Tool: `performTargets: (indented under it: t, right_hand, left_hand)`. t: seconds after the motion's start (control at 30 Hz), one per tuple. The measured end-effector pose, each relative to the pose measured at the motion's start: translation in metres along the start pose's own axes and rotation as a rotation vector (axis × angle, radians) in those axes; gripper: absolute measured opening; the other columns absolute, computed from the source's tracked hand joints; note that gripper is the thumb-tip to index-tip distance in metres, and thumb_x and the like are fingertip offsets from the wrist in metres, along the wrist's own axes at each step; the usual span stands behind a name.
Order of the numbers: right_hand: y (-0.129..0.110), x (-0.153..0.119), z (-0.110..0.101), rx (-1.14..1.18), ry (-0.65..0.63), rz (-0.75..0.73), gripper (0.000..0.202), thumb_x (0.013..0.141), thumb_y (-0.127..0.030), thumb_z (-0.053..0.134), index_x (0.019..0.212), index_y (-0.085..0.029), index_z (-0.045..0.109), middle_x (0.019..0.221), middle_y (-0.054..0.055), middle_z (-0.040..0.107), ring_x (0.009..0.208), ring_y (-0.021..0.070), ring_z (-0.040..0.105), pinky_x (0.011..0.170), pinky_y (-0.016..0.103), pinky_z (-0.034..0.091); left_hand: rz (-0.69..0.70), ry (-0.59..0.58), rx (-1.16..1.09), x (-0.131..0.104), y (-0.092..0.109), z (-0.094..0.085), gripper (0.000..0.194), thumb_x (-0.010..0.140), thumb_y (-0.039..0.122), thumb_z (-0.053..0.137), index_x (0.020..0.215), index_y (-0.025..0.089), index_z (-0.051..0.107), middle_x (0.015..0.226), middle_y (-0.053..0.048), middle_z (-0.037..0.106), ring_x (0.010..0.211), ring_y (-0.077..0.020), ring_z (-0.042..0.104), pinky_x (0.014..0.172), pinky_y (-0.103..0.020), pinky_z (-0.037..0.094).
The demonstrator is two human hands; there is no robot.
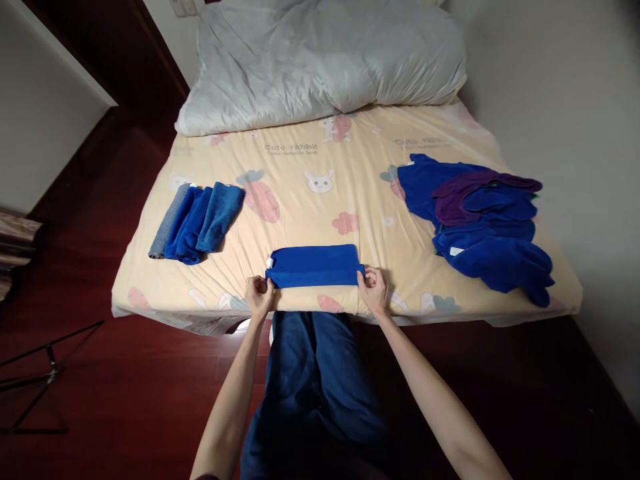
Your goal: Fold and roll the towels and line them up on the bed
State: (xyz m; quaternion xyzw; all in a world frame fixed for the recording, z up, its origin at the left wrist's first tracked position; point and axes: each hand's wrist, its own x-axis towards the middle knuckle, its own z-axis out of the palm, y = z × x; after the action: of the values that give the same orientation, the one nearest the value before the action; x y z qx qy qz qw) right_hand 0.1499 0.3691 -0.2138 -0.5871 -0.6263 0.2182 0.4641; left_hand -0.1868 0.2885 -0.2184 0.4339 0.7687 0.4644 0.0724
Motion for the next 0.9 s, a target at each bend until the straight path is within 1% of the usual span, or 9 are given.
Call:
performTargets:
  t: [0.13,0.33,0.4,0.47,0.53,0.6,0.7,0.83,0.9]
  right_hand:
    - [-0.001,0.0,0.0,-0.038,0.019,-0.022,0.024,0.093,-0.045,0.064,0.098,-0.021,0.061,0.074,0.003,0.068,0.063,0.0168,0.061,0.064,0.03,0.05]
    - [-0.005,0.004,-0.001,-0.09,0.039,-0.065,0.021,0.094,-0.042,0.063,0.096,-0.022,0.062,0.076,0.003,0.067,0.064,0.0169,0.06,0.067,0.032,0.052]
    - [-0.005,0.005,-0.002,-0.096,0.057,-0.108,0.017,0.095,-0.038,0.062,0.096,-0.022,0.063,0.082,0.006,0.068,0.071,0.0189,0.062,0.07,0.034,0.054]
    - [-0.005,0.004,-0.002,-0.089,0.045,-0.166,0.014,0.096,-0.033,0.059,0.099,-0.022,0.067,0.094,0.01,0.069,0.085,0.0223,0.066,0.078,0.038,0.057]
    - [-0.004,0.004,-0.003,-0.086,-0.001,-0.226,0.019,0.097,-0.027,0.055,0.105,-0.023,0.071,0.107,0.012,0.071,0.101,0.0256,0.067,0.091,0.044,0.056]
    - [-0.003,0.004,-0.003,-0.093,-0.067,-0.276,0.026,0.098,-0.022,0.051,0.11,-0.025,0.074,0.116,0.012,0.072,0.11,0.0266,0.066,0.099,0.049,0.053]
    - [-0.003,0.005,-0.003,-0.091,-0.15,-0.308,0.035,0.099,-0.018,0.045,0.116,-0.026,0.074,0.121,0.009,0.073,0.114,0.0256,0.066,0.101,0.049,0.053]
    - [-0.007,0.008,-0.007,-0.087,-0.206,-0.309,0.038,0.097,-0.017,0.044,0.123,-0.025,0.072,0.128,0.008,0.071,0.12,0.0255,0.064,0.103,0.048,0.052]
    - [-0.01,0.009,-0.011,-0.104,-0.241,-0.311,0.04,0.094,-0.016,0.047,0.127,-0.025,0.069,0.133,0.007,0.068,0.123,0.0263,0.062,0.106,0.048,0.05]
  left_hand:
    - [0.012,-0.004,0.015,0.0,-0.002,0.0,0.021,0.087,0.043,0.064,0.092,0.024,0.056,0.089,-0.004,0.064,0.082,-0.0184,0.065,0.076,-0.033,0.054]
    - [0.051,-0.032,0.032,0.002,0.004,-0.002,0.017,0.088,0.04,0.063,0.089,0.024,0.058,0.084,-0.003,0.062,0.079,-0.0181,0.063,0.074,-0.032,0.053]
    - [0.063,-0.036,0.04,0.002,0.005,-0.002,0.016,0.089,0.039,0.063,0.088,0.023,0.06,0.085,-0.003,0.061,0.079,-0.0181,0.063,0.074,-0.033,0.053]
    - [0.085,-0.043,0.053,0.002,0.006,-0.002,0.016,0.089,0.038,0.063,0.088,0.023,0.061,0.086,-0.005,0.063,0.082,-0.0199,0.063,0.076,-0.035,0.053]
    - [0.138,-0.047,0.059,0.002,0.005,-0.003,0.013,0.09,0.036,0.062,0.089,0.023,0.063,0.092,-0.008,0.067,0.091,-0.0233,0.064,0.084,-0.041,0.053]
    - [0.219,-0.077,0.05,0.001,0.005,-0.003,0.012,0.092,0.032,0.059,0.095,0.023,0.066,0.106,-0.011,0.07,0.105,-0.0263,0.063,0.095,-0.047,0.05]
    - [0.307,-0.168,0.037,0.002,0.006,-0.006,0.024,0.095,0.026,0.052,0.11,0.024,0.07,0.126,-0.01,0.069,0.12,-0.0279,0.058,0.105,-0.052,0.045]
    - [0.335,-0.285,0.05,0.007,0.01,-0.011,0.036,0.098,0.025,0.044,0.126,0.027,0.066,0.135,-0.005,0.067,0.125,-0.028,0.054,0.109,-0.053,0.042]
    - [0.358,-0.346,0.058,0.01,0.012,-0.014,0.038,0.096,0.028,0.049,0.132,0.027,0.063,0.139,-0.004,0.065,0.125,-0.0286,0.053,0.11,-0.053,0.04]
